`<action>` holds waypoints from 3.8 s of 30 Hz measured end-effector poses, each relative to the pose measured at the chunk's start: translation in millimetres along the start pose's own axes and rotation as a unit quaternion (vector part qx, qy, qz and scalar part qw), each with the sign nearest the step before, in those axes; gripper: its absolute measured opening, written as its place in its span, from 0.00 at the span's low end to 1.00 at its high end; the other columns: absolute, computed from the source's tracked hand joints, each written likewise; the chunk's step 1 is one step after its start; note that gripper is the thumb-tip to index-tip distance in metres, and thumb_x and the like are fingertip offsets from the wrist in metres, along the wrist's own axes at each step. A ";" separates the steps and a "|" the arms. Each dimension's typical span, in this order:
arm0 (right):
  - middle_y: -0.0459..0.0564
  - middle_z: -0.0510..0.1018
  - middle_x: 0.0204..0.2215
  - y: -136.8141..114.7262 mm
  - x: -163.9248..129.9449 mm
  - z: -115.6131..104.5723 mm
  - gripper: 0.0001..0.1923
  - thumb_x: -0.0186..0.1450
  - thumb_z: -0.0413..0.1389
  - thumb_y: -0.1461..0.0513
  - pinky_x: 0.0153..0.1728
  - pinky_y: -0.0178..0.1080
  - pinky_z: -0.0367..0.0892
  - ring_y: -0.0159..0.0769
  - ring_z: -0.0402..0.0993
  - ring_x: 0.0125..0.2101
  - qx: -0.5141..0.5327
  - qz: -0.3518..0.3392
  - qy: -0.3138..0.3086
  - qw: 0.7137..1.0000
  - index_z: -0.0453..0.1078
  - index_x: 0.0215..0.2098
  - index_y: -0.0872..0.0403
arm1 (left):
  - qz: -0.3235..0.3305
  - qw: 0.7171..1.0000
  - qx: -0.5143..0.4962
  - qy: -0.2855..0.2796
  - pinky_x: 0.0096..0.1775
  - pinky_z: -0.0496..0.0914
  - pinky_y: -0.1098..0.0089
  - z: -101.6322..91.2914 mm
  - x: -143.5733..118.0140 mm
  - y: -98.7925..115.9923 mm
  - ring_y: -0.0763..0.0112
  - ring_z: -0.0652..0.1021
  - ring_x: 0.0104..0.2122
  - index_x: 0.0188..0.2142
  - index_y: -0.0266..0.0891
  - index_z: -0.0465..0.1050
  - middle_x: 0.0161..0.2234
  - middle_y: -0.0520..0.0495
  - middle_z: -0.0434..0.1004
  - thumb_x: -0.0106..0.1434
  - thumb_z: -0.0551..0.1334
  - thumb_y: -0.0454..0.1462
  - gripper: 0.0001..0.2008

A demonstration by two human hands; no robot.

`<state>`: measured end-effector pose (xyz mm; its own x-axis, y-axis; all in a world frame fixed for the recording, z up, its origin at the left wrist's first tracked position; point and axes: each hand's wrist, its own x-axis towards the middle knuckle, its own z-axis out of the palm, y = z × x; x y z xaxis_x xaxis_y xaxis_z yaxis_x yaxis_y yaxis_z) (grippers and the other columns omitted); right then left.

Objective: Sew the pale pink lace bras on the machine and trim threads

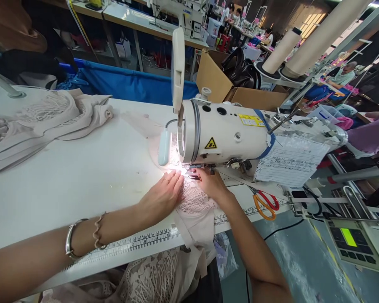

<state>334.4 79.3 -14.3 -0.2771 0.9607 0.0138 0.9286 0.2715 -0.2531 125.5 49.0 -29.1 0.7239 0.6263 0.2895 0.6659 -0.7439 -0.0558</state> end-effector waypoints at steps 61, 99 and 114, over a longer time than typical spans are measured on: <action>0.50 0.82 0.50 -2.7 -11.2 10.9 0.21 0.69 0.47 0.72 0.48 0.46 0.69 0.42 0.73 0.48 -0.028 -0.252 0.133 0.958 0.77 0.50 0.50 | 0.092 0.977 -0.190 0.032 0.40 0.64 0.63 -3.1 16.8 -68.9 0.66 0.72 0.33 0.39 0.37 0.73 0.37 0.44 0.77 0.73 0.45 0.27 0.18; 0.47 0.85 0.41 -5.1 -12.1 11.1 0.15 0.67 0.51 0.73 0.44 0.45 0.65 0.40 0.73 0.39 -0.034 -0.287 0.202 0.936 0.76 0.38 0.52 | 0.134 0.986 -0.022 0.096 0.40 0.63 0.61 -1.2 13.6 -61.1 0.62 0.73 0.34 0.33 0.34 0.70 0.38 0.39 0.77 0.71 0.48 0.25 0.15; 0.48 0.85 0.40 -7.2 -11.1 9.6 0.12 0.70 0.51 0.69 0.44 0.44 0.66 0.39 0.75 0.40 -0.021 -0.283 0.220 0.933 0.76 0.40 0.52 | 0.136 0.983 -0.116 0.051 0.43 0.67 0.60 -1.6 8.0 -49.5 0.61 0.75 0.40 0.46 0.35 0.71 0.41 0.40 0.77 0.70 0.51 0.25 0.13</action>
<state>328.3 66.1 -21.9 -0.6063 0.5905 0.5327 0.6759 0.7355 -0.0460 98.0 90.4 -22.5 0.8397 0.3784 0.3894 0.3824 -0.9213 0.0707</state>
